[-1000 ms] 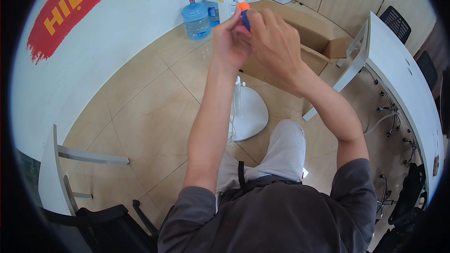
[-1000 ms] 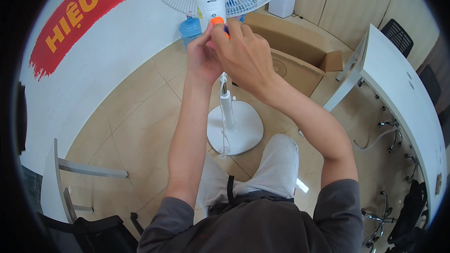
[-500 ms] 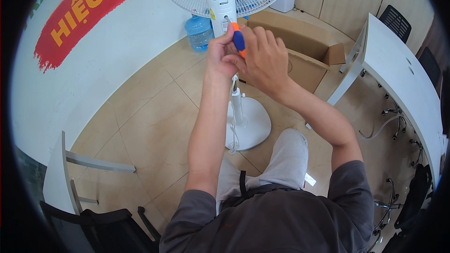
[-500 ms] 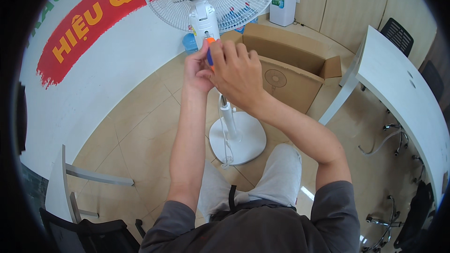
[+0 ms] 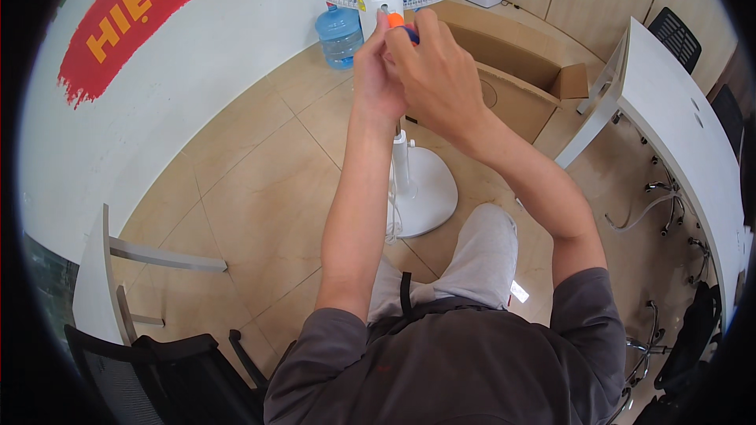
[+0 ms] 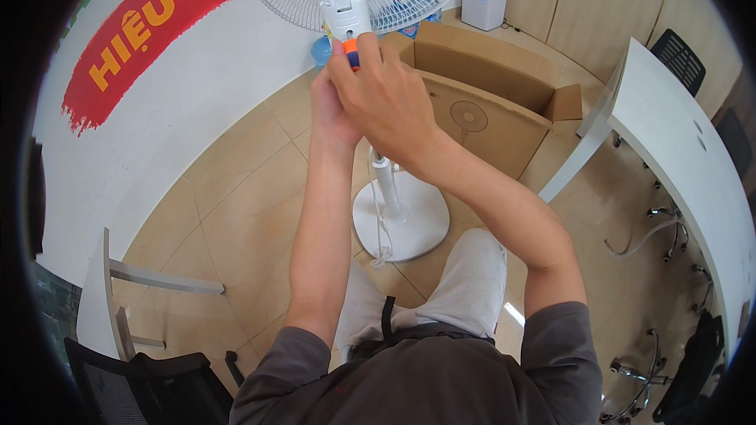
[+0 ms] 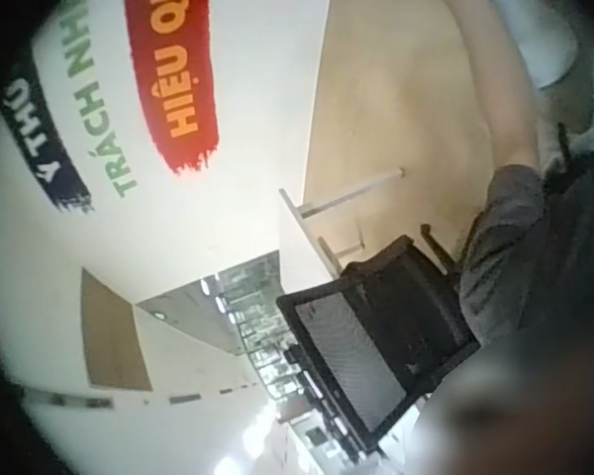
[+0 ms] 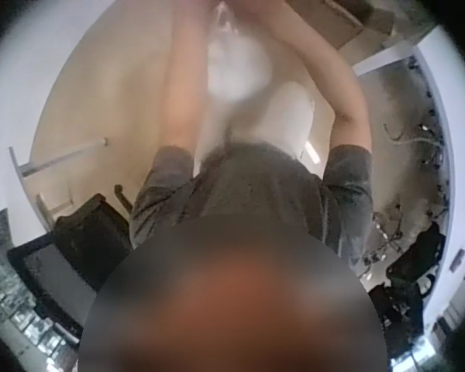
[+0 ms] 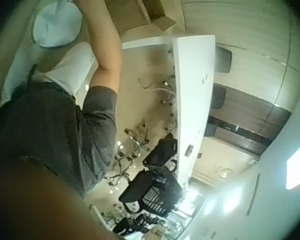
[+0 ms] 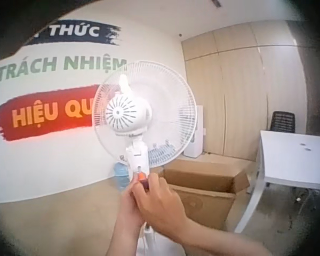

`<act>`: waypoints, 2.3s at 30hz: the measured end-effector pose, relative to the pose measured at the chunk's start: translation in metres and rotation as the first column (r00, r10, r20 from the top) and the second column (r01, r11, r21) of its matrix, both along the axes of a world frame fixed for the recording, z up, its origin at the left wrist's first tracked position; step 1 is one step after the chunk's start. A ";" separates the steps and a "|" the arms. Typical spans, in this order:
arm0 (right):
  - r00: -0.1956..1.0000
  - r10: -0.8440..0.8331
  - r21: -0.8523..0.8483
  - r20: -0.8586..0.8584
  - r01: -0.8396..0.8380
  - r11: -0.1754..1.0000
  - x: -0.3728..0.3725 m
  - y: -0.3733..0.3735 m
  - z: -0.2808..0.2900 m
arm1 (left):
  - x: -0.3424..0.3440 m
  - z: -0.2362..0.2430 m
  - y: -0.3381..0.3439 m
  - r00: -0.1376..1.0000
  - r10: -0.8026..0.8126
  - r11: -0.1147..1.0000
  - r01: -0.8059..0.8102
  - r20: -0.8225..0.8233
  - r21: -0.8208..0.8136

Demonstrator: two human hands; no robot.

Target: The person is using a screwdriver to disassemble or repair a white standing fan.

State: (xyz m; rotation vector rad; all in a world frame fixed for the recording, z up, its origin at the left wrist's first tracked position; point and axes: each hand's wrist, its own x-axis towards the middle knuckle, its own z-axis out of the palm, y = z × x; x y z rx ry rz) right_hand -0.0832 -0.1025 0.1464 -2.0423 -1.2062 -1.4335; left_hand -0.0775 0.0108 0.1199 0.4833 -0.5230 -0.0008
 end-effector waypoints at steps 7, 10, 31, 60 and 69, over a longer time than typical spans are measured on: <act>0.986 0.160 0.084 -0.055 -0.155 0.984 0.000 0.005 -0.015 | 0.002 -0.010 0.002 0.998 -0.002 0.993 -0.004 -0.055 -0.122; 0.971 0.240 0.200 -0.023 -0.231 0.952 0.005 0.008 -0.024 | 0.006 -0.018 -0.002 0.994 0.007 0.981 -0.028 -0.105 -0.193; 0.910 0.414 0.533 -0.035 -0.333 0.778 -0.012 -0.015 -0.042 | -0.030 -0.022 -0.033 0.945 0.266 0.961 -0.245 -0.190 0.127; 0.952 0.303 0.556 0.033 -0.270 0.787 0.006 0.012 -0.043 | -0.008 -0.014 -0.013 0.940 0.294 0.953 -0.273 -0.172 0.135; 0.962 0.265 0.395 -0.068 -0.218 0.892 0.003 0.012 -0.044 | -0.006 -0.024 -0.006 0.929 0.319 0.947 -0.305 -0.188 0.100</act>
